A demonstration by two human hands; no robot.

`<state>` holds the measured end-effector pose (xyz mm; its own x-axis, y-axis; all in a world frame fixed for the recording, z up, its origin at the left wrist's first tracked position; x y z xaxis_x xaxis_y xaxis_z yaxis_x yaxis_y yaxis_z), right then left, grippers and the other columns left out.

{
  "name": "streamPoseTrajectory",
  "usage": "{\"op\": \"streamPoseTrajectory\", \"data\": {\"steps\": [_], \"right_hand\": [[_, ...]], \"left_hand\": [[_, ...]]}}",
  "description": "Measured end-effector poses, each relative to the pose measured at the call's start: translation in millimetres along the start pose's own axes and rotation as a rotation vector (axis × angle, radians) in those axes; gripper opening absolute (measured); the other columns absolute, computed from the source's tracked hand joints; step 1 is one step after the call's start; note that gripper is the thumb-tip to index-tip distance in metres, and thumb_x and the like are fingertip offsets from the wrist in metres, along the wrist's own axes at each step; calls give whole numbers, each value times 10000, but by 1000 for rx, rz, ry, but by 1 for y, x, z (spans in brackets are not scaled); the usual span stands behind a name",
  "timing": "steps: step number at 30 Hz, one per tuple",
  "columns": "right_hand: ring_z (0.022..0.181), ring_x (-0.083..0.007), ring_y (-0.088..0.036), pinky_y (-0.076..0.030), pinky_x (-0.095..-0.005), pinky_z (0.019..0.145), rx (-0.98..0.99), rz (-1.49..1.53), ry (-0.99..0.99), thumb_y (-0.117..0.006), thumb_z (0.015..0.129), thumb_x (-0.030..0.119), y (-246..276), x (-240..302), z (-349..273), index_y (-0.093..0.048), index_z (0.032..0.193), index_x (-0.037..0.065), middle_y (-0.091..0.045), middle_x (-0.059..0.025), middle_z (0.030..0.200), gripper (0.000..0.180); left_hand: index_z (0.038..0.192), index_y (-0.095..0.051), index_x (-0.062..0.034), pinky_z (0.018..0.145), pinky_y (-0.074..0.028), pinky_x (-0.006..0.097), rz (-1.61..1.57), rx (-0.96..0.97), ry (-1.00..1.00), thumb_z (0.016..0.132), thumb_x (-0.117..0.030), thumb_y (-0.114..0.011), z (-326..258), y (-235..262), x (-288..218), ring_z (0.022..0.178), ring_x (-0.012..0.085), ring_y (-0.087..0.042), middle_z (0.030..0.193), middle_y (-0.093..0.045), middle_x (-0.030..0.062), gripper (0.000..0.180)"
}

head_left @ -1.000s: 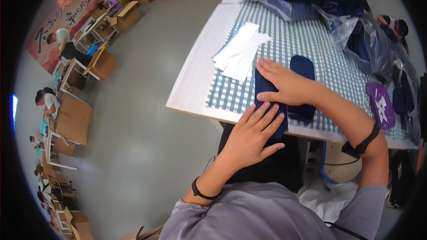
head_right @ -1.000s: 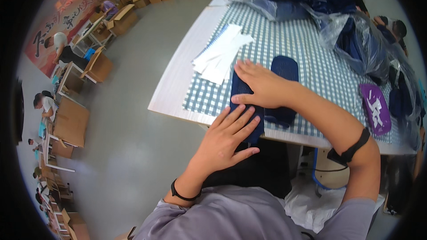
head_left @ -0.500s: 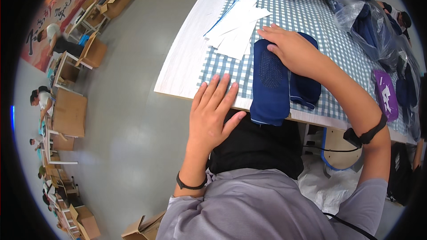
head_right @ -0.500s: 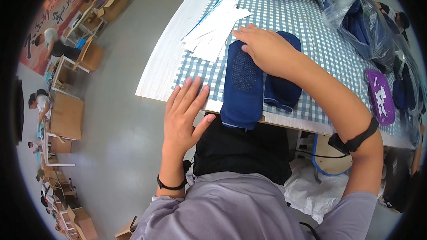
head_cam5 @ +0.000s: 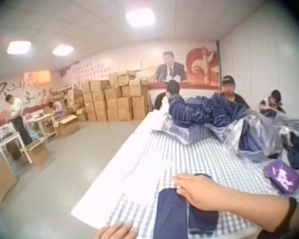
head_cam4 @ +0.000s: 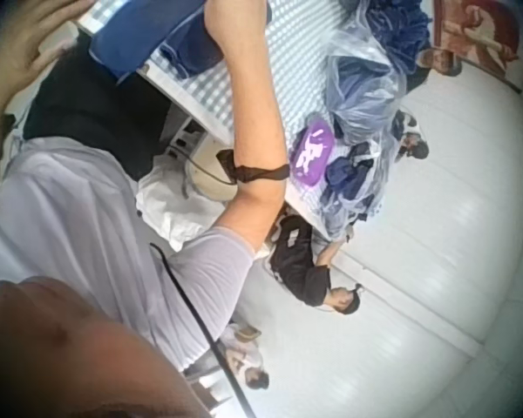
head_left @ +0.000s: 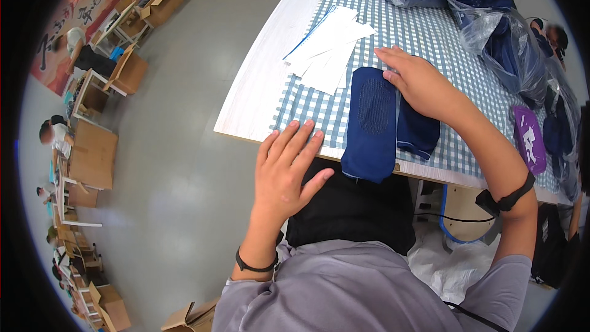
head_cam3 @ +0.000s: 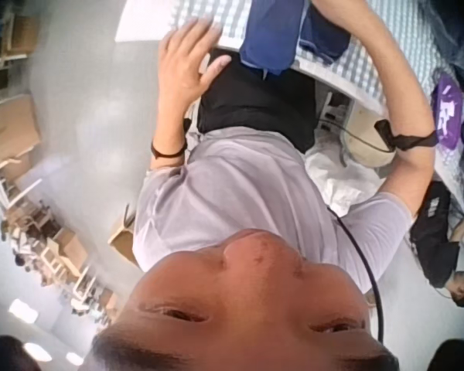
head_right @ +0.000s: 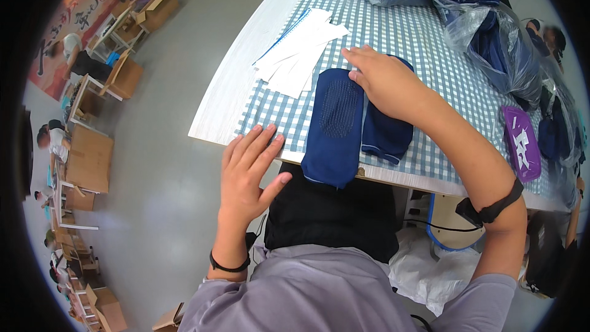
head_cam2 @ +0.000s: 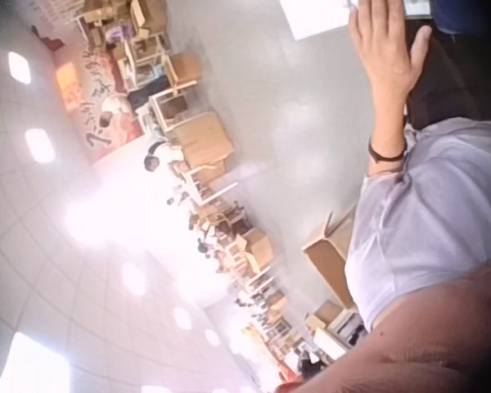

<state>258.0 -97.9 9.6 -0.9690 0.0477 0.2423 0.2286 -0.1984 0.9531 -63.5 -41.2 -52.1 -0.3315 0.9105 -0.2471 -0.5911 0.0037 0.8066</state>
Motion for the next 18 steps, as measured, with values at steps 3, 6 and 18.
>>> {"op": "streamPoseTrajectory", "data": {"steps": [3, 6, 18], "right_hand": [[1597, -412, -409, -334, -481, 1319, -2, 14, -46, -580, 1136, 239, 12, 2, 2, -535, 1602, 35, -537, -207, 1652, 511], [1605, -413, -396, -321, -489, 1325, -18, 15, -107, -623, 1114, 263, 25, 0, -4, -541, 1606, 57, -540, -191, 1655, 539], [1610, -463, -360, -334, -505, 1313, -32, 17, -233, -642, 1099, 332, 32, -20, -68, -549, 1591, 24, -516, -249, 1654, 588]], "left_hand": [[1459, -677, -74, 1199, -403, 526, -56, -69, -75, 954, -350, -788, 42, 17, -1, 1406, 395, -589, 1515, -653, 163, 586], [1525, -618, -59, 1192, -424, 545, 76, 1, -167, 1005, -368, -746, 115, 13, 2, 1447, 403, -561, 1568, -610, 190, 619], [1695, -441, -264, 1274, -365, 639, 265, 444, 107, 1137, -366, -423, 190, -62, 75, 1582, 475, -412, 1724, -417, 241, 568]]}}
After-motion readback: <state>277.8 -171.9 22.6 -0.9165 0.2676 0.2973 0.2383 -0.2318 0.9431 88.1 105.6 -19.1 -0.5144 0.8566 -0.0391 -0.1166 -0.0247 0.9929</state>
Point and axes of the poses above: each hand's wrist, its own z-axis towards the middle knuckle, its own y-axis out of the back of the hand, x = y × z, the point moved 2 cm from there along z, towards the middle knuckle
